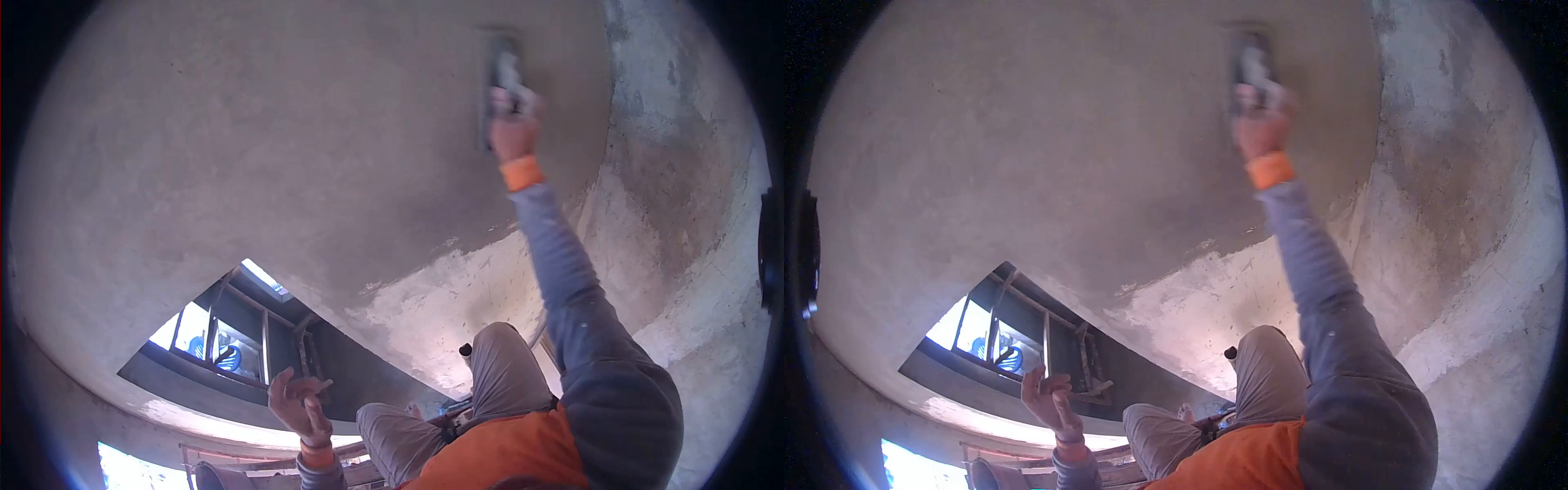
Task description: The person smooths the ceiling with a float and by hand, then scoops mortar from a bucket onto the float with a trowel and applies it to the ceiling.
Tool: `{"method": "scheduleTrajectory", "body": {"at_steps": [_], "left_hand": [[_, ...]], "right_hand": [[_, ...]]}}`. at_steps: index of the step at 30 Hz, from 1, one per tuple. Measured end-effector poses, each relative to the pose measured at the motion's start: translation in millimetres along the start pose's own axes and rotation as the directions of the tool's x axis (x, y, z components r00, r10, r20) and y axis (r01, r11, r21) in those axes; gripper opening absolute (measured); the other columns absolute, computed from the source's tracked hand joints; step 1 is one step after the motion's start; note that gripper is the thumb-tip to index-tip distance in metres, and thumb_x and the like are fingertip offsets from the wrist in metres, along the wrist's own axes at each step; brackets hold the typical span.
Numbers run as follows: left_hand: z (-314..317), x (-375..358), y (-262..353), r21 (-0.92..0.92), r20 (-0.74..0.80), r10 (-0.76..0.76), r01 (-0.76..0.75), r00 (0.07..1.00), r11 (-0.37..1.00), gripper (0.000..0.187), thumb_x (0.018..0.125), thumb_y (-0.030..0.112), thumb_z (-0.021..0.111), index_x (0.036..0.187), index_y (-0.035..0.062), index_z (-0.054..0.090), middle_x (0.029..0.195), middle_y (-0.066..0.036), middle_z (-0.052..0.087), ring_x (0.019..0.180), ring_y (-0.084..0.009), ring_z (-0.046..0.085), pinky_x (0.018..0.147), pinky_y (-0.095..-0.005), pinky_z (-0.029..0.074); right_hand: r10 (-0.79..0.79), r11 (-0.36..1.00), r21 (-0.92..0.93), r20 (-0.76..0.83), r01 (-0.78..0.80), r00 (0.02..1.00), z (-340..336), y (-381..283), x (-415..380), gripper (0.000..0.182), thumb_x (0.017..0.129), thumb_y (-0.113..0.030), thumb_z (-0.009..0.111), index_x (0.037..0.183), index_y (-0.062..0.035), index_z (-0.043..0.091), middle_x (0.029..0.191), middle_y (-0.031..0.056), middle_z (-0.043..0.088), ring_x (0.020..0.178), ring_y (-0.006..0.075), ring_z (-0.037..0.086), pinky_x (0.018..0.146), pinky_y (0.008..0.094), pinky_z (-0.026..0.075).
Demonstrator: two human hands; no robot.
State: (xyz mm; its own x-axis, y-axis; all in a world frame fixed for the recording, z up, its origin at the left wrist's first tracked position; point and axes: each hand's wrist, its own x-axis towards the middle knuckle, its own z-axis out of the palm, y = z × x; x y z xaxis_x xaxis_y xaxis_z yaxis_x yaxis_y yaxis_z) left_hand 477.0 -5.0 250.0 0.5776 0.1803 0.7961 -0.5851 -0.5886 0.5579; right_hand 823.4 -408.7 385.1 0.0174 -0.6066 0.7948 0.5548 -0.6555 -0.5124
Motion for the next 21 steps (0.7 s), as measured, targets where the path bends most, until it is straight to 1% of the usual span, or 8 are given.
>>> {"method": "scheduleTrajectory", "body": {"at_steps": [2,7,8,11,14,16,18,21], "left_hand": [[17.5,21.4,-0.2,-0.009,0.018,0.090,-0.089,0.996,0.996,0.068,0.096,0.046,0.055,0.134,-0.0040,0.030,0.126,-0.019,0.049,0.087,-0.0191,0.061,0.066,-0.0246,0.048],[45.7,64.4,11.0,0.066,0.150,0.376,-0.388,0.915,0.919,0.068,0.095,0.042,0.057,0.137,-0.0051,0.031,0.123,-0.020,0.051,0.084,-0.0203,0.060,0.070,-0.0295,0.048],[34.5,70.6,13.3,0.149,0.228,0.415,-0.453,0.881,0.879,0.068,0.096,0.042,0.056,0.136,-0.0058,0.030,0.124,-0.020,0.051,0.083,-0.0201,0.060,0.069,-0.0294,0.048],[-5.5,70.9,14.9,0.304,0.238,0.354,-0.416,0.904,0.857,0.068,0.096,0.045,0.054,0.135,-0.0065,0.032,0.121,-0.019,0.054,0.083,-0.0200,0.061,0.069,-0.0287,0.048],[-23.1,61.2,16.7,0.221,-0.024,0.156,-0.147,0.987,0.964,0.068,0.095,0.048,0.055,0.133,-0.0061,0.037,0.116,-0.018,0.057,0.084,-0.0174,0.059,0.071,-0.0281,0.047],[-29.7,63.9,12.8,0.190,-0.094,0.097,-0.078,0.991,0.979,0.070,0.094,0.050,0.054,0.132,-0.0068,0.038,0.118,-0.018,0.056,0.085,-0.0161,0.059,0.070,-0.0269,0.046],[-22.7,69.8,15.1,0.223,-0.017,0.181,-0.173,0.983,0.959,0.069,0.096,0.048,0.053,0.133,-0.0066,0.033,0.122,-0.019,0.053,0.089,-0.0216,0.063,0.066,-0.0250,0.050],[-17.8,76.8,12.1,0.234,0.113,0.287,-0.306,0.951,0.923,0.067,0.097,0.046,0.053,0.133,-0.0060,0.032,0.126,-0.019,0.050,0.085,-0.0228,0.064,0.062,-0.0245,0.050]], "right_hand": [[-0.172,0.972,0.172,0.054,0.160,0.984,20.3,-67.8,-24.2,0.030,0.092,-0.032,0.063,0.100,-0.0039,0.056,0.095,0.0163,0.057,0.090,0.0350,0.055,0.079,0.0444,0.043],[-0.681,0.732,0.392,0.434,0.557,0.590,-5.9,-103.2,-100.8,0.021,0.085,-0.024,0.068,0.094,-0.0066,0.060,0.092,0.0132,0.057,0.090,0.0331,0.056,0.079,0.0462,0.045],[-0.730,0.680,0.346,0.237,0.646,0.641,4.5,-68.3,-91.2,0.021,0.085,-0.025,0.069,0.091,-0.0070,0.062,0.095,0.0133,0.057,0.091,0.0325,0.056,0.080,0.0470,0.045],[-0.117,0.993,-0.006,0.153,0.119,0.981,-30.5,28.5,-27.2,0.029,0.088,-0.030,0.066,0.093,-0.0023,0.060,0.095,0.0187,0.058,0.092,0.0371,0.055,0.082,0.0473,0.043],[0.330,0.936,-0.120,-0.020,-0.330,0.944,-48.4,105.6,-38.4,0.038,0.086,-0.035,0.069,0.096,0.0002,0.058,0.096,0.0208,0.059,0.091,0.0392,0.056,0.080,0.0462,0.045],[0.318,0.947,-0.003,0.161,-0.322,0.934,-46.9,55.1,-61.4,0.042,0.085,-0.037,0.070,0.098,0.0010,0.057,0.094,0.0207,0.059,0.089,0.0390,0.057,0.075,0.0454,0.046],[-0.094,0.994,0.054,-0.085,0.099,0.992,-4.5,-3.3,-59.9,0.036,0.087,-0.035,0.070,0.092,-0.0018,0.058,0.085,0.0159,0.058,0.079,0.0336,0.056,0.072,0.0421,0.046],[-0.136,0.984,0.108,-0.050,0.141,0.989,33.9,-93.5,-15.9,0.032,0.086,-0.033,0.069,0.094,-0.0040,0.057,0.084,0.0157,0.056,0.082,0.0357,0.056,0.070,0.0445,0.046]]}}
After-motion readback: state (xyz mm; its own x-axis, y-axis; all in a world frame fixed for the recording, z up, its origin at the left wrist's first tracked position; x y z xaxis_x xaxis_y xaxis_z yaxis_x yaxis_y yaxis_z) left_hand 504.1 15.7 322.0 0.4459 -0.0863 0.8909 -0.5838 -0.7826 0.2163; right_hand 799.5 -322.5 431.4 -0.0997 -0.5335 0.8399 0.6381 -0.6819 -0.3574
